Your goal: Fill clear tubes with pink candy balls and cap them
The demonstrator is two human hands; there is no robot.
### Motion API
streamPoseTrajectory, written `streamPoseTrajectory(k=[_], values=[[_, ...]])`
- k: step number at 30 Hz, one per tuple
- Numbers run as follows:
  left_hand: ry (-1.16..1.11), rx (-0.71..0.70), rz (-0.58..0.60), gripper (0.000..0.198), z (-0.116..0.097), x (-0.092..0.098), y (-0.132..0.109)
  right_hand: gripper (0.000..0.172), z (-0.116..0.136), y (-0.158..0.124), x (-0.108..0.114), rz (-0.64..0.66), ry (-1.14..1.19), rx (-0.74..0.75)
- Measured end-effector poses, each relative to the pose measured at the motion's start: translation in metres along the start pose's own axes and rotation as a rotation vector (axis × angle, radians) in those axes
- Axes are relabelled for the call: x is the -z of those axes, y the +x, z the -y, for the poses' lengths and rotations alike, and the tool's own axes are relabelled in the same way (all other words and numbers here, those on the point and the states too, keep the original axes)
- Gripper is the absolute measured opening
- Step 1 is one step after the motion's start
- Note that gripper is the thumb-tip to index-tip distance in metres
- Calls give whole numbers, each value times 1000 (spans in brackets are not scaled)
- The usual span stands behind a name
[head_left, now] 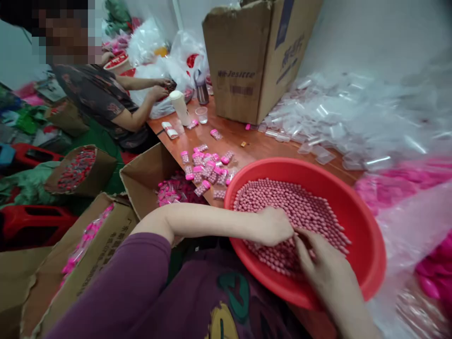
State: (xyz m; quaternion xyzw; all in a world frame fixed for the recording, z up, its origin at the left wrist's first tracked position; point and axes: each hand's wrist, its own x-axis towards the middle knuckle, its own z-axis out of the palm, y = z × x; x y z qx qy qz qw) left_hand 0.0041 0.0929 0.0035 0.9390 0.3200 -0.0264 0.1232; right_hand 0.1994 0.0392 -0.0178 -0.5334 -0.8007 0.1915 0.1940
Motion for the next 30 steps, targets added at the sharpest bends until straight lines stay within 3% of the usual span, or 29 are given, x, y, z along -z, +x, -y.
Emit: streamPoseTrajectory(k=[3, 7, 10, 12, 16, 19, 21, 25, 30], values=[[-136, 16, 113, 27, 8, 6, 17, 31, -11, -17, 5, -191, 121, -10], [-340, 29, 201, 41, 5, 2, 48, 23, -18, -38, 21, -353, 167, -152], [-510, 77, 199, 50, -8, -9, 64, 27, -19, -50, 34, -454, 83, -302], [-635, 126, 146, 44, -17, -16, 66, 31, -19, -57, 38, -460, 58, -369], [-923, 228, 30, 19, -21, -25, 60, 31, -24, -71, 35, -616, 226, -377], [-1132, 243, -62, 20, -14, -18, 54, 27, -24, -76, 31, -626, 303, -307], [-1471, 301, -149, 22, -11, -7, 44, 22, -18, -74, 32, -602, 319, -251], [-1851, 359, -118, 22, -17, 12, 16, 21, -3, -61, 34, -573, 338, -99], [-1986, 316, -119, 26, -27, 10, -7, 29, 10, -37, 27, -498, 307, 5]])
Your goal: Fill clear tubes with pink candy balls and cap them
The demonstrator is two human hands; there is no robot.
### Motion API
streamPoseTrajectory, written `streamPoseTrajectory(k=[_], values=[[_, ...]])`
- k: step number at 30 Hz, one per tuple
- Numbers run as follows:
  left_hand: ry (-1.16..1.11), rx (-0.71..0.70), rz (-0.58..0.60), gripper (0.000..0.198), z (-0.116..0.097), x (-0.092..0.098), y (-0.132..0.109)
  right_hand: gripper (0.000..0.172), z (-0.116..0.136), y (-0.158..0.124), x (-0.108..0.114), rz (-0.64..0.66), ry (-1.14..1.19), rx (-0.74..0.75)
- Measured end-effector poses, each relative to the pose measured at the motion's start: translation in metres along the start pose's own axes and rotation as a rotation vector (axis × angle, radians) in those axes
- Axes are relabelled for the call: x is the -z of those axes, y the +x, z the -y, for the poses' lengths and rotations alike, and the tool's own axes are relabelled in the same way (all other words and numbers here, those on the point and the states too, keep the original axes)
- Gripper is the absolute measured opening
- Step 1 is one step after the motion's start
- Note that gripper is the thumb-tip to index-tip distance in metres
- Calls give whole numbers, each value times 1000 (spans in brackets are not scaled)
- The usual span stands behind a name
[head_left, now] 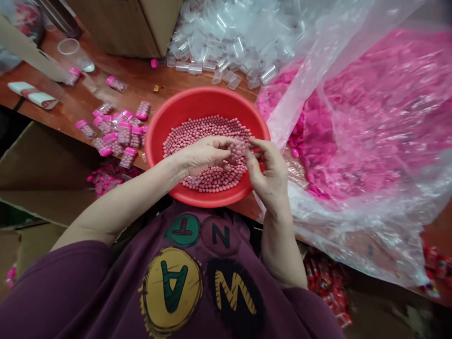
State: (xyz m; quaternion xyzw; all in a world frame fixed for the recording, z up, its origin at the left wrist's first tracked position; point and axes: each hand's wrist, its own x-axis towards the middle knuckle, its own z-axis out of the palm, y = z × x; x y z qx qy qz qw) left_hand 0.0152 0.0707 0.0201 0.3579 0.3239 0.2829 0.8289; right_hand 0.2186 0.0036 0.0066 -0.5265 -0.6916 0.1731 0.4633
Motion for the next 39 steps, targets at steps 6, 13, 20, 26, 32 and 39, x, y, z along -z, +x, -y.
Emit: streamPoseTrajectory(k=[6, 13, 20, 26, 32, 39], values=[[-5, 7, -33, 16, 10, 2, -6, 23, -1, 3, -18, 44, 46, -84], [578, -99, -254, 13, 11, 19, 1, 28, -45, 4, 32, -342, -116, -302], [1227, 176, -212, 28, 23, 16, 41, 23, -82, -12, 54, -355, -165, -390], [1061, 202, -250, 27, 44, -16, 62, 24, -136, -21, 76, -132, -427, -666], [381, 103, -183, 15, 12, -24, 41, 7, -142, -15, 53, 195, -358, -568], [21, 40, -192, 17, 1, -18, 1, 18, -138, -15, 45, 178, -311, -561]])
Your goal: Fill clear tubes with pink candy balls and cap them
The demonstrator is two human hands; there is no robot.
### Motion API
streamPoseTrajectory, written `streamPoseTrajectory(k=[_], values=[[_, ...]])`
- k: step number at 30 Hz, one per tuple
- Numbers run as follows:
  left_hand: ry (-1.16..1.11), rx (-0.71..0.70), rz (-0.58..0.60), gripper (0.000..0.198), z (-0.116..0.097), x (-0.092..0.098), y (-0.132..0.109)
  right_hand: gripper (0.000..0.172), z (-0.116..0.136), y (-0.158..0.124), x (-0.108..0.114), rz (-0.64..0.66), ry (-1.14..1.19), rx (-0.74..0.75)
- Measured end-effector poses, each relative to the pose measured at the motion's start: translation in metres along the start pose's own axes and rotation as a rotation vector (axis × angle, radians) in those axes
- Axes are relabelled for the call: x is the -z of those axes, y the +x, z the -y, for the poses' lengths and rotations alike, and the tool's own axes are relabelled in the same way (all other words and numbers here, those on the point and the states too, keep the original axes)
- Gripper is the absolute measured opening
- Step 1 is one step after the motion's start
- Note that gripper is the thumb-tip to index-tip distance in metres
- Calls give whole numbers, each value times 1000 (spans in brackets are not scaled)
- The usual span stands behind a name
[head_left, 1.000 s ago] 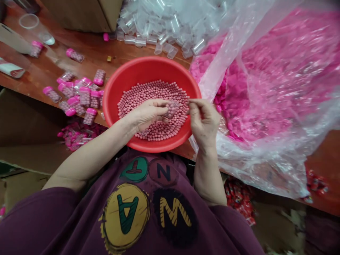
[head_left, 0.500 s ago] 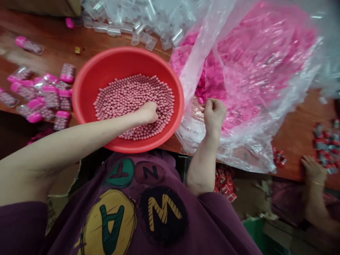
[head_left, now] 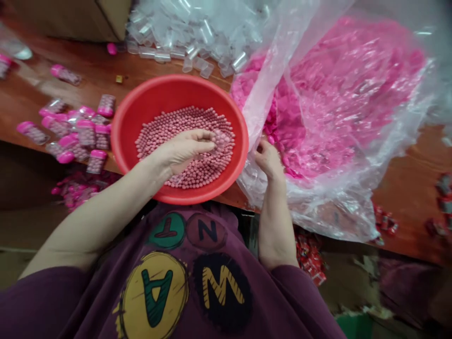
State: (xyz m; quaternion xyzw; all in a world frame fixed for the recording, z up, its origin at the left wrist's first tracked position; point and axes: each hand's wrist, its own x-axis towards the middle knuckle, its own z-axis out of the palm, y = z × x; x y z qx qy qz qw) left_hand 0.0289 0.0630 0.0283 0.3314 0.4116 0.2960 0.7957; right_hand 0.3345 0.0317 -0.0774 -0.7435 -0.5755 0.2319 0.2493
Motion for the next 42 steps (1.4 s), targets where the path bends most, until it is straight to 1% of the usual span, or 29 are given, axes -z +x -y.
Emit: streamPoseTrajectory(k=[2, 3, 4, 6, 8, 9, 10, 11, 13, 14, 15, 17, 19, 23, 27, 30, 34, 36, 39, 42], values=[[-95, 51, 42, 17, 5, 5, -9, 19, -3, -3, -1, -18, 11, -10], [-141, 64, 71, 18, 8, 7, -13, 20, -5, -4, -1, -41, 13, -23], [-185, 64, 97, 20, 11, 10, -17, 21, -6, -5, -1, -93, 14, -45], [-272, 33, 121, 24, 17, 13, -24, 24, -6, -6, 0, -298, 55, -92], [-348, 1, 103, 22, 22, 14, -31, 29, 1, -10, 4, -518, 134, -111], [-376, -3, 80, 20, 25, 14, -33, 33, 9, -13, 6, -574, 188, -90], [-395, 5, 53, 17, 26, 14, -36, 36, 20, -18, 8, -571, 259, -39], [-404, 22, 25, 14, 28, 13, -38, 39, 33, -24, 9, -523, 334, 26], [-399, 49, -19, 12, 29, 12, -40, 40, 67, -38, 9, -344, 518, 219], [-391, 49, -32, 12, 30, 12, -40, 37, 84, -45, 7, -238, 557, 309], [-383, 40, -40, 12, 31, 12, -41, 34, 100, -51, 4, -160, 547, 390], [-375, 14, -54, 13, 32, 13, -41, 28, 126, -60, -5, -54, 526, 471], [-377, -1, -72, 14, 34, 17, -40, 26, 140, -64, -15, -2, 539, 494], [-372, -36, -82, 16, 36, 26, -41, 26, 148, -65, -27, 51, 530, 465], [-373, -46, -97, 17, 36, 28, -43, 29, 152, -66, -23, 99, 464, 470], [-384, -36, -124, 16, 35, 25, -44, 34, 157, -65, -21, 87, 433, 493], [-381, -28, -158, 14, 35, 23, -44, 31, 161, -65, -25, 49, 362, 575], [-367, -36, -170, 13, 36, 24, -43, 29, 161, -67, -25, 47, 322, 583], [-344, -39, -190, 9, 36, 25, -44, 29, 155, -69, -17, 88, 265, 570], [-346, -42, -215, 6, 36, 26, -45, 27, 147, -68, -4, 189, 232, 559]])
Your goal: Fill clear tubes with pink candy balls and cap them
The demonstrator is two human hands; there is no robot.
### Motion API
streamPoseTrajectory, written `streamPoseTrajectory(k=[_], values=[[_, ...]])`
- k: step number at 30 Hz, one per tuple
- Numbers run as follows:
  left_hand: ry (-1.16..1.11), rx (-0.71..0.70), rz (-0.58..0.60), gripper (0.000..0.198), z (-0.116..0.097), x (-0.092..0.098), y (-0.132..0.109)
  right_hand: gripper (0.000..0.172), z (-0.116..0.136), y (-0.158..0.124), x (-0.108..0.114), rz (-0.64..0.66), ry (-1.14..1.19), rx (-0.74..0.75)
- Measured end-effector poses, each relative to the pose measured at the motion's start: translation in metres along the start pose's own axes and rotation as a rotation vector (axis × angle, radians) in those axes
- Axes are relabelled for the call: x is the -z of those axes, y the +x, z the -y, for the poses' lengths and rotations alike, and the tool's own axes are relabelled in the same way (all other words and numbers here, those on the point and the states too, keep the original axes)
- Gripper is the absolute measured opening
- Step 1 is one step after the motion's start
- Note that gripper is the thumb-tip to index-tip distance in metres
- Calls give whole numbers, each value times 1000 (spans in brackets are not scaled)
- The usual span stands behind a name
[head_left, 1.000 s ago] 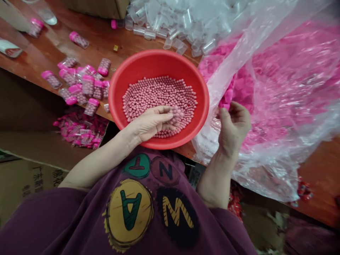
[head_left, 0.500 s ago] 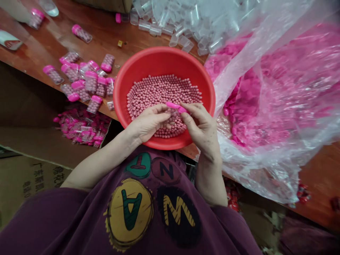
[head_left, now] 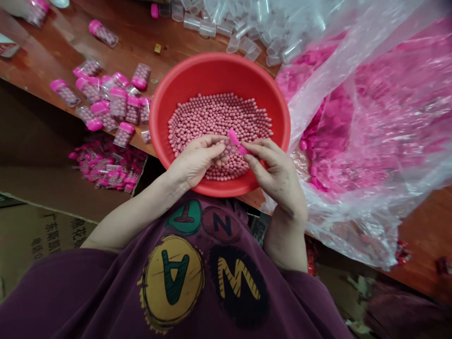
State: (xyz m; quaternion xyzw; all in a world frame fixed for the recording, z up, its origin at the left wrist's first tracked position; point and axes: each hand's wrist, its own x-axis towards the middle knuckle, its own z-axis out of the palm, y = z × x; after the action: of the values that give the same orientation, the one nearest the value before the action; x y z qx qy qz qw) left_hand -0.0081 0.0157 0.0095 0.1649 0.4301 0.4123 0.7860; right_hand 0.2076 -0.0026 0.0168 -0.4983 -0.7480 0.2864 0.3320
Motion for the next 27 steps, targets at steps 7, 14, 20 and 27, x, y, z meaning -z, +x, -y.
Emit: streamPoseTrajectory(k=[7, 14, 20, 27], values=[[-15, 28, 21, 14, 2, -1, -2, 20, -2, 6, -8, -203, 93, -58], [-16, 12, 7, 9, 3, -1, 0, 17, 6, 8, -25, -141, 51, 32], [-45, 13, -6, 10, 0, -2, 1, 18, 2, -1, 7, 16, -29, 38], [-95, 72, 14, 12, -1, -4, -1, 16, 4, 7, -3, -191, 65, -77]])
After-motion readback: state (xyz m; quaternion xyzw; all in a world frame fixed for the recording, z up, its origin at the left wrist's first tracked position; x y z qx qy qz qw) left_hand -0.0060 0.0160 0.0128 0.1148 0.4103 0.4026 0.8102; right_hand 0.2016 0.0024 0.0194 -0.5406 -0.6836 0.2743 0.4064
